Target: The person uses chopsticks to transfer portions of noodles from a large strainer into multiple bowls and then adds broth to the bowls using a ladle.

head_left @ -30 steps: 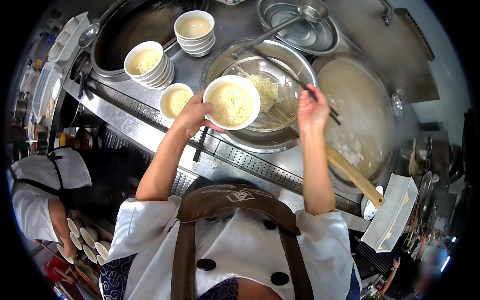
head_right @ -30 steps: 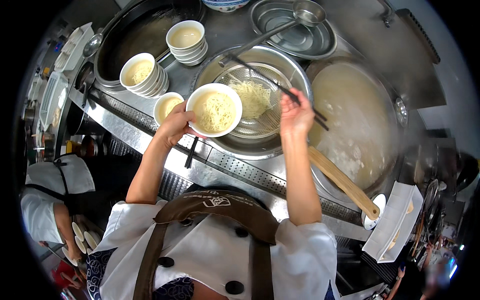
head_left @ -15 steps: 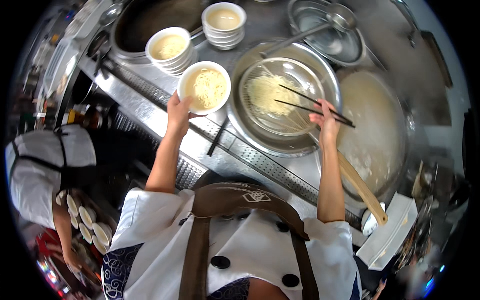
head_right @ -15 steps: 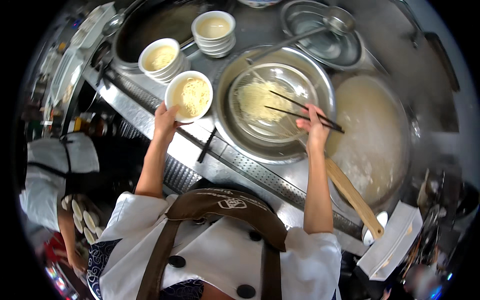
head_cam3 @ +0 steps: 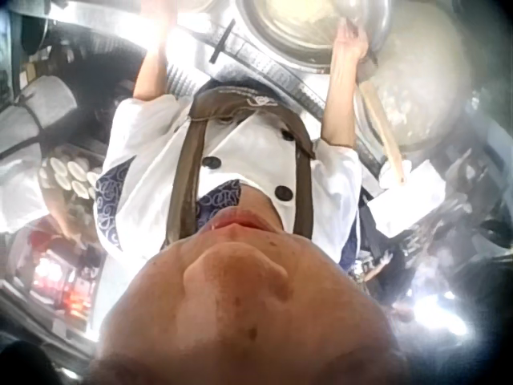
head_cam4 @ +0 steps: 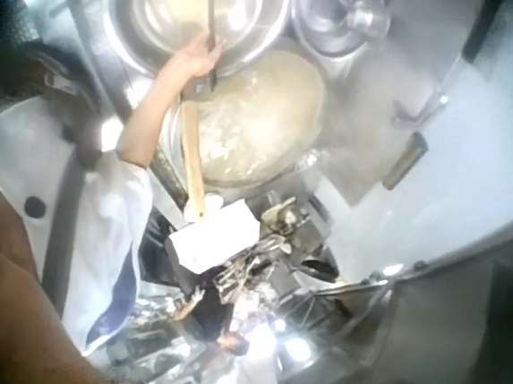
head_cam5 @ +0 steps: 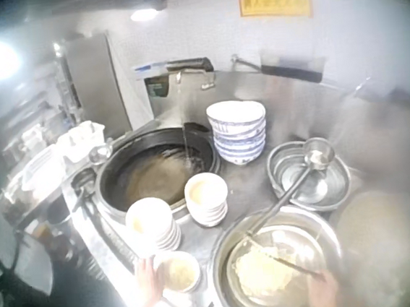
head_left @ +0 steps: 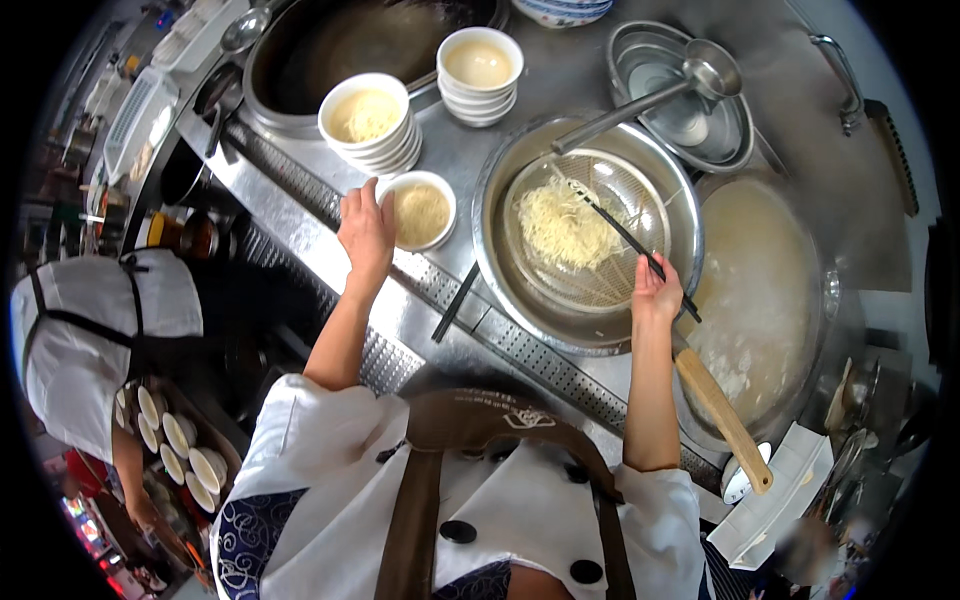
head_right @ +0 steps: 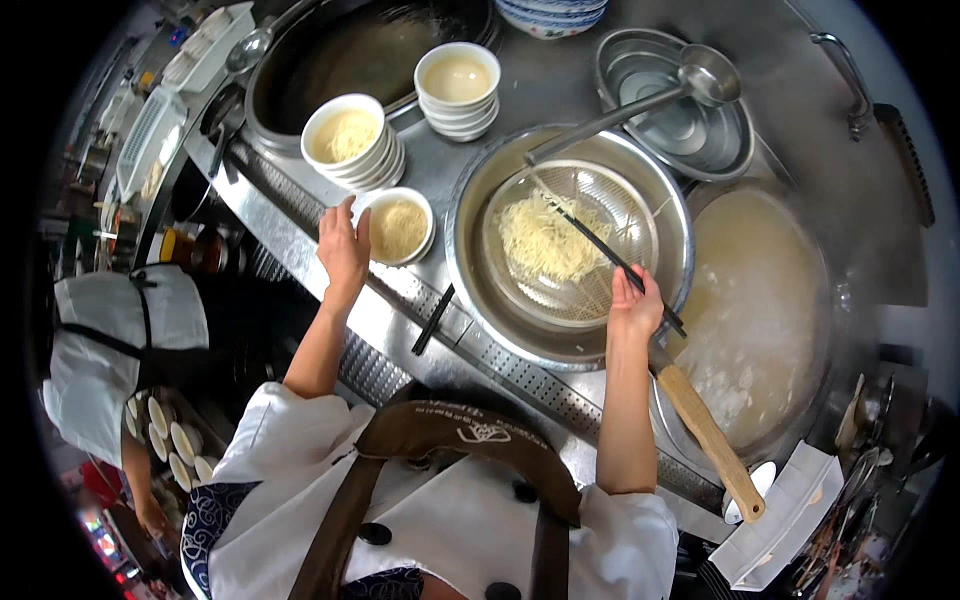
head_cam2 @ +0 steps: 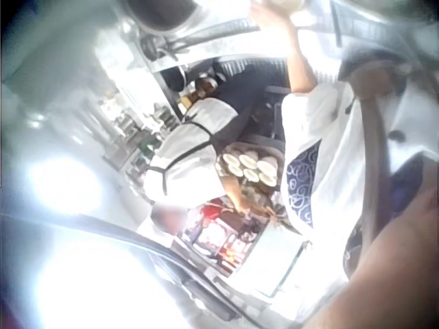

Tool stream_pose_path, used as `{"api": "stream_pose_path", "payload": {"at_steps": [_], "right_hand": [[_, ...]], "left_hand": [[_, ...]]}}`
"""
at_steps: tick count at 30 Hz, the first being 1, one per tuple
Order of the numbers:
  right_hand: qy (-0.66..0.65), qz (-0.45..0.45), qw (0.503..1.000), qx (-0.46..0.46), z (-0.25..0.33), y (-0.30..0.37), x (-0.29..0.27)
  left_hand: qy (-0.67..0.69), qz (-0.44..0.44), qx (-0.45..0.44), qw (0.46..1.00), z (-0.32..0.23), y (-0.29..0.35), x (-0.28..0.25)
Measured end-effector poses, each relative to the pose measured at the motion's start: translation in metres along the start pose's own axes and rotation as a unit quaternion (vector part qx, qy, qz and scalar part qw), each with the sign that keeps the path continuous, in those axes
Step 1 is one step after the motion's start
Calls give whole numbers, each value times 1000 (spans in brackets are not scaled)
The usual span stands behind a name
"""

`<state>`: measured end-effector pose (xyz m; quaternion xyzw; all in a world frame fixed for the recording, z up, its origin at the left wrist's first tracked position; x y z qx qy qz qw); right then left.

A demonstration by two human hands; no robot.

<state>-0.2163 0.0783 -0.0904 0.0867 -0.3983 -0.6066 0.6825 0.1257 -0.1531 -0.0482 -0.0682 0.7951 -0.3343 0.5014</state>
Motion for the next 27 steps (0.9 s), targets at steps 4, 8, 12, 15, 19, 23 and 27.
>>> {"api": "stream_pose_path", "payload": {"at_steps": [4, 8, 12, 15, 19, 23, 27], "right_hand": [[-57, 39, 997, -18, 43, 18, 4], [-85, 136, 984, -73, 108, 53, 35], [-104, 239, 959, -108, 173, 90, 72], [-95, 309, 937, -135, 215, 111, 94], [-106, 360, 913, -160, 254, 123, 106], [-107, 401, 897, -154, 277, 131, 112], [-121, 411, 890, -155, 284, 136, 120]], "left_hand": [[291, 60, -86, 951, -52, -96, 8], [251, 199, -208, 924, -50, -176, 117], [454, 355, -441, 688, -21, -181, 204], [384, 365, -517, 672, -17, -183, 221], [334, 372, -393, 772, -46, -206, 182], [228, 385, -236, 863, -84, -234, 149], [186, 232, 111, 948, -92, -252, 152]]}}
Point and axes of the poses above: each hand's wrist, its own y-axis away from the middle knuckle, its own x-axis out of the palm, z = x × y, the point moved 4 cm from there along -y, towards the middle knuckle, and after that the axes turned 2 degrees about -z, right-handed, at the moved point
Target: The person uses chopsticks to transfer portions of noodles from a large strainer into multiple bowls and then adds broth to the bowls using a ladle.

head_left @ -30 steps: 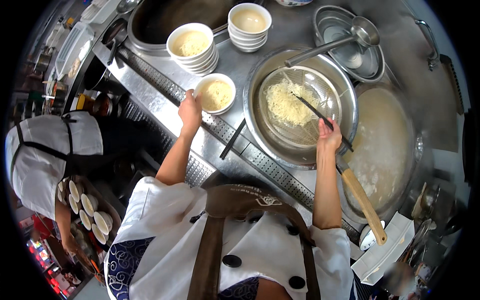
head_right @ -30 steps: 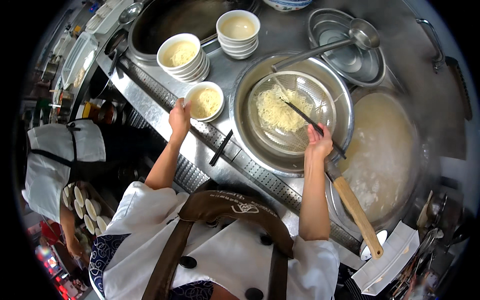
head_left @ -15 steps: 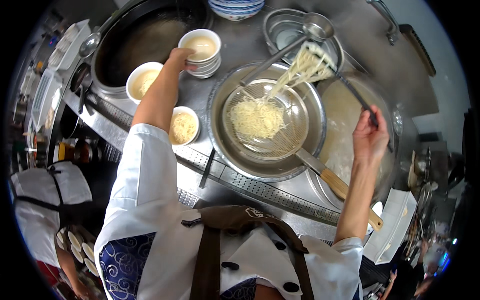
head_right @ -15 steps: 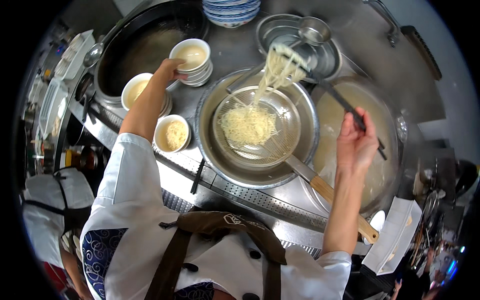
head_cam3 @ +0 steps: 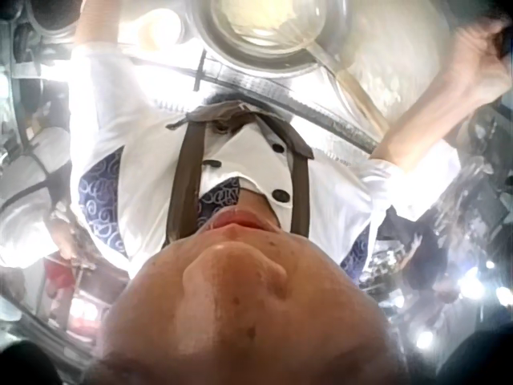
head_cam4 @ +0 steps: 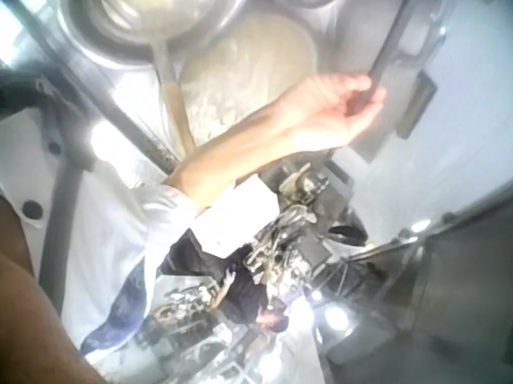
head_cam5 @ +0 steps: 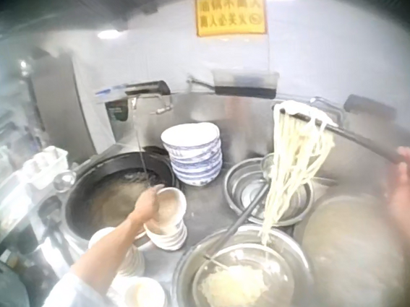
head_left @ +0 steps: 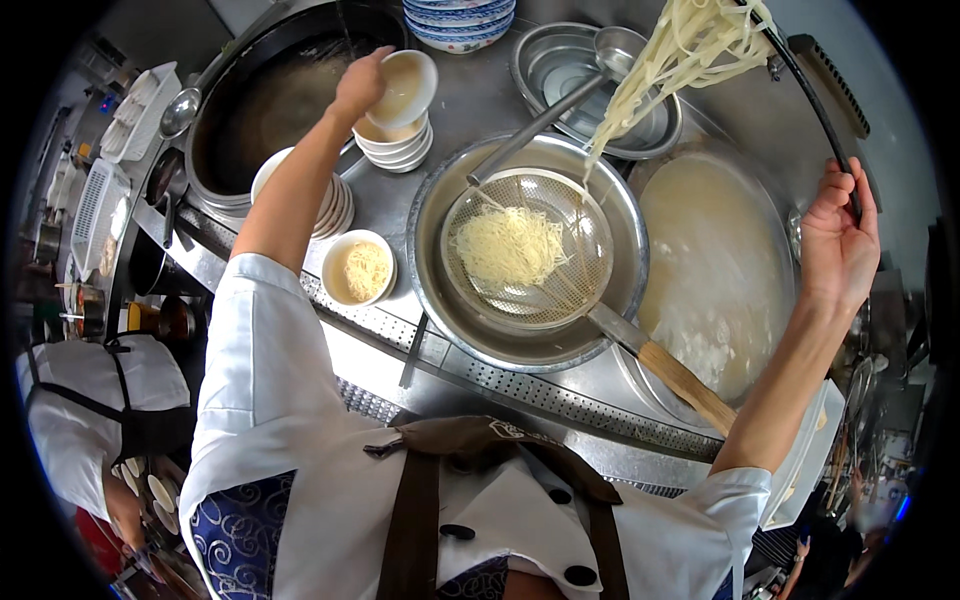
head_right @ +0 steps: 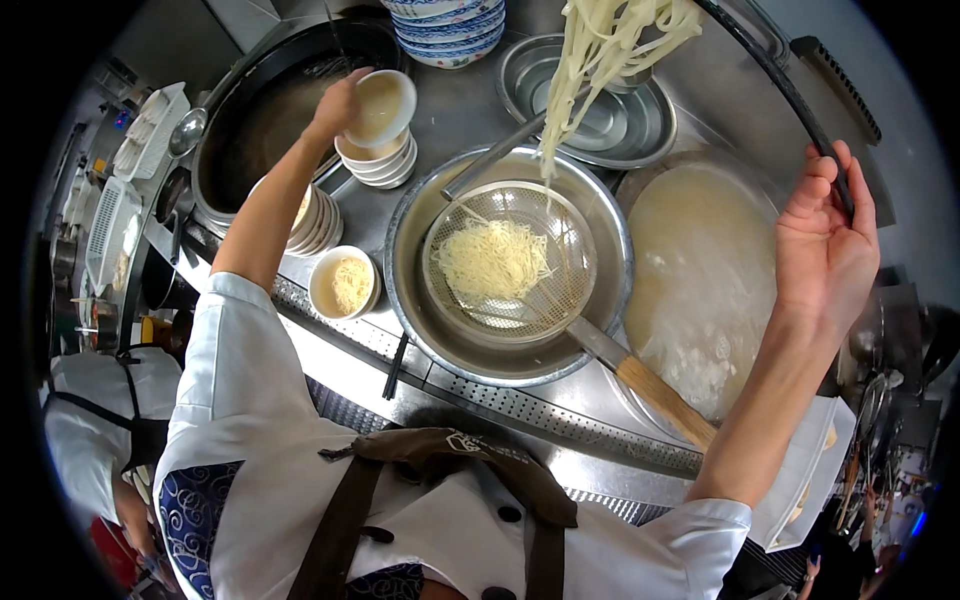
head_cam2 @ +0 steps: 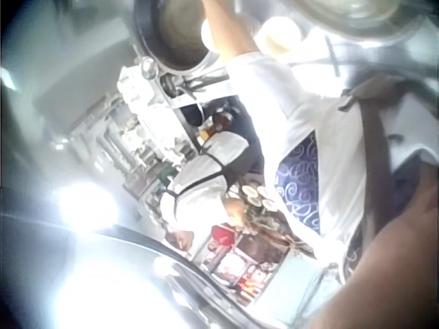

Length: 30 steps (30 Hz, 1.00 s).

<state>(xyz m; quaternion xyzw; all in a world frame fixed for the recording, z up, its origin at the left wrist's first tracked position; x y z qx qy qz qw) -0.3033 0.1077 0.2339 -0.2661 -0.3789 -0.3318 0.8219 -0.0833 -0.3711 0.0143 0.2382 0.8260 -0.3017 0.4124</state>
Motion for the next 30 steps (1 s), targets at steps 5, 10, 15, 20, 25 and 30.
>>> {"api": "stream_pose_path", "payload": {"at_steps": [5, 10, 15, 20, 25, 30], "right_hand": [[26, -7, 999, -19, 3, 4, 1], [9, 36, 999, 18, -19, 4, 18], [-34, 124, 991, 41, -20, 3, 52], [2, 173, 984, 52, -33, 21, 77], [392, 65, 917, 36, -112, 64, 41], [474, -33, 879, 34, -111, 75, -31]], "left_hand": [[-166, -138, 225, 950, -103, 31, -14], [-202, -156, 207, 945, -126, 66, -36], [153, -167, 28, 974, -102, 114, -28], [576, 66, -312, 753, -138, 211, 0], [644, 110, -353, 670, -136, 257, 6], [605, 56, -379, 698, -120, 285, -16]]}}
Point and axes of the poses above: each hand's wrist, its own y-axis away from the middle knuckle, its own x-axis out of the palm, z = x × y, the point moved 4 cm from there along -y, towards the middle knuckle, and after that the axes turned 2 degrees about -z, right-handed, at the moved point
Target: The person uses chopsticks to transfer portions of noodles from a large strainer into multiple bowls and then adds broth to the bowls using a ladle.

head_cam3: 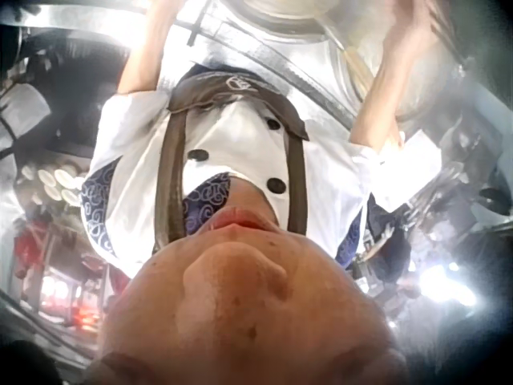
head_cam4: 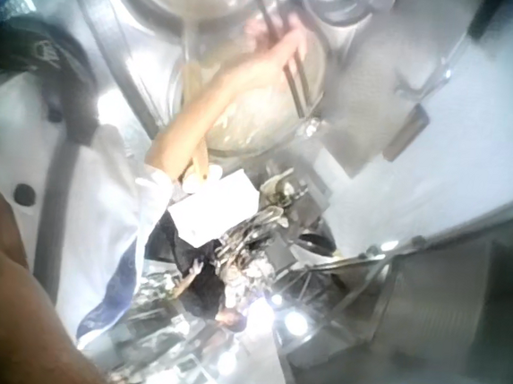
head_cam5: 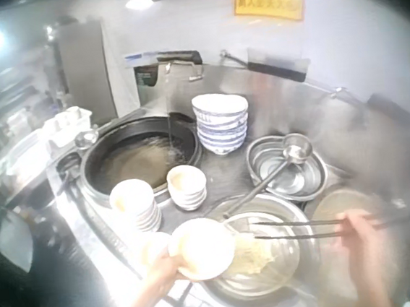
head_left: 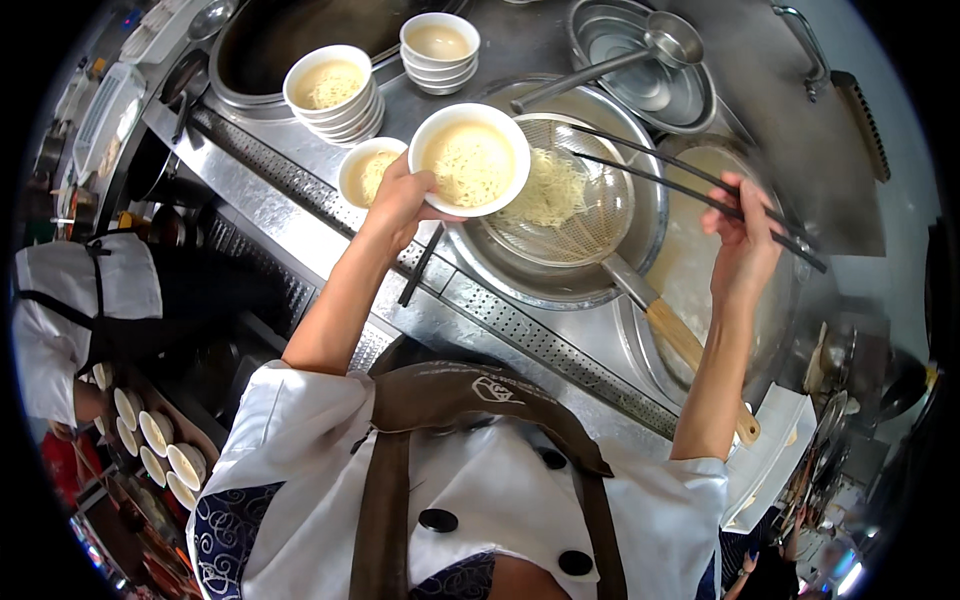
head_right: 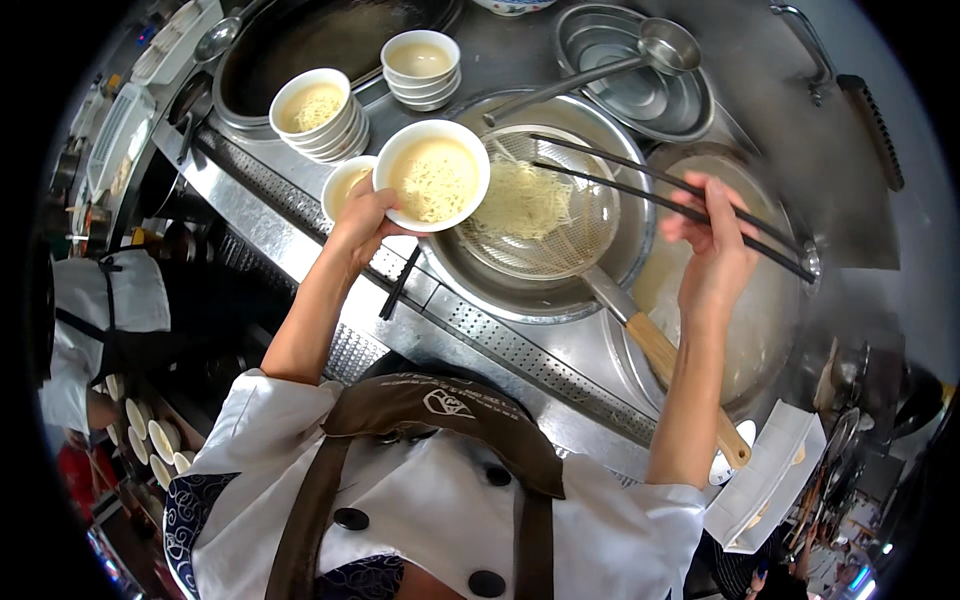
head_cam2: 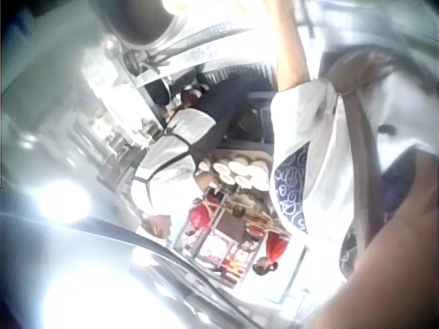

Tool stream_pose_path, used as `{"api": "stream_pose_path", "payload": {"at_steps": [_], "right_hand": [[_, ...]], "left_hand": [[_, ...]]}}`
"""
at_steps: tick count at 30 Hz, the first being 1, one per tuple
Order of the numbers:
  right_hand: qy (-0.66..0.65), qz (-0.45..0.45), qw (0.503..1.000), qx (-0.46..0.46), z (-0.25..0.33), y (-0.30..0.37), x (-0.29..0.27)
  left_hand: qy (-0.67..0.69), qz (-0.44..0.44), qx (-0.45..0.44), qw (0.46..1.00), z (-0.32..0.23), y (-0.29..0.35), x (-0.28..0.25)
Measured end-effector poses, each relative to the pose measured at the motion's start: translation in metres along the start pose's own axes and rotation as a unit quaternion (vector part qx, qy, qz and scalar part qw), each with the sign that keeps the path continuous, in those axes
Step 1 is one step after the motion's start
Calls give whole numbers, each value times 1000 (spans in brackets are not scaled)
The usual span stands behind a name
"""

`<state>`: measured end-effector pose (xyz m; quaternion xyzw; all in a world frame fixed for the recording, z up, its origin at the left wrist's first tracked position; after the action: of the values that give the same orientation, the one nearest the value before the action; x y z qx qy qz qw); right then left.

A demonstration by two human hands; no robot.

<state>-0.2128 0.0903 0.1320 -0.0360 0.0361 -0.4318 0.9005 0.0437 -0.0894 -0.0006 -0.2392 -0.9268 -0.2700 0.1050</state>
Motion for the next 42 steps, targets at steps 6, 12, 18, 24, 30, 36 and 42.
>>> {"api": "stream_pose_path", "payload": {"at_steps": [6, 12, 18, 24, 30, 36, 42], "right_hand": [[-38, -37, 984, 170, -157, 6, -5], [14, -134, 984, 113, -200, 4, 3], [-45, -195, 966, 163, -198, 2, -3], [-72, -142, 948, 277, -220, 3, 7], [-209, -162, 896, 357, -247, -3, 17], [-320, -187, 869, 328, -201, -12, -9], [-396, -147, 880, 218, -119, -30, -35]], "left_hand": [[-207, -167, 222, 938, -6, -14, -85], [-371, -285, 106, 877, -13, -14, -123], [-525, -280, 165, 786, 17, -36, -149], [-579, -380, 389, 608, -40, -12, -105], [-280, -175, 335, 882, -106, -110, -54], [-415, -166, 92, 890, -107, -251, -39], [-149, -274, -91, 946, -48, -302, -95]]}}
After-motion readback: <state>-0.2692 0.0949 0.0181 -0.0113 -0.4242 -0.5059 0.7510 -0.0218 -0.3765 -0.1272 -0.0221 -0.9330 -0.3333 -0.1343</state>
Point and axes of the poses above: each hand's wrist, its own y-axis away from the middle knuckle, its own x-axis out of the palm, z = x × y, the point moved 4 cm from there along -y, towards the middle knuckle, and after that the axes turned 2 degrees about -z, right-handed, at the moved point
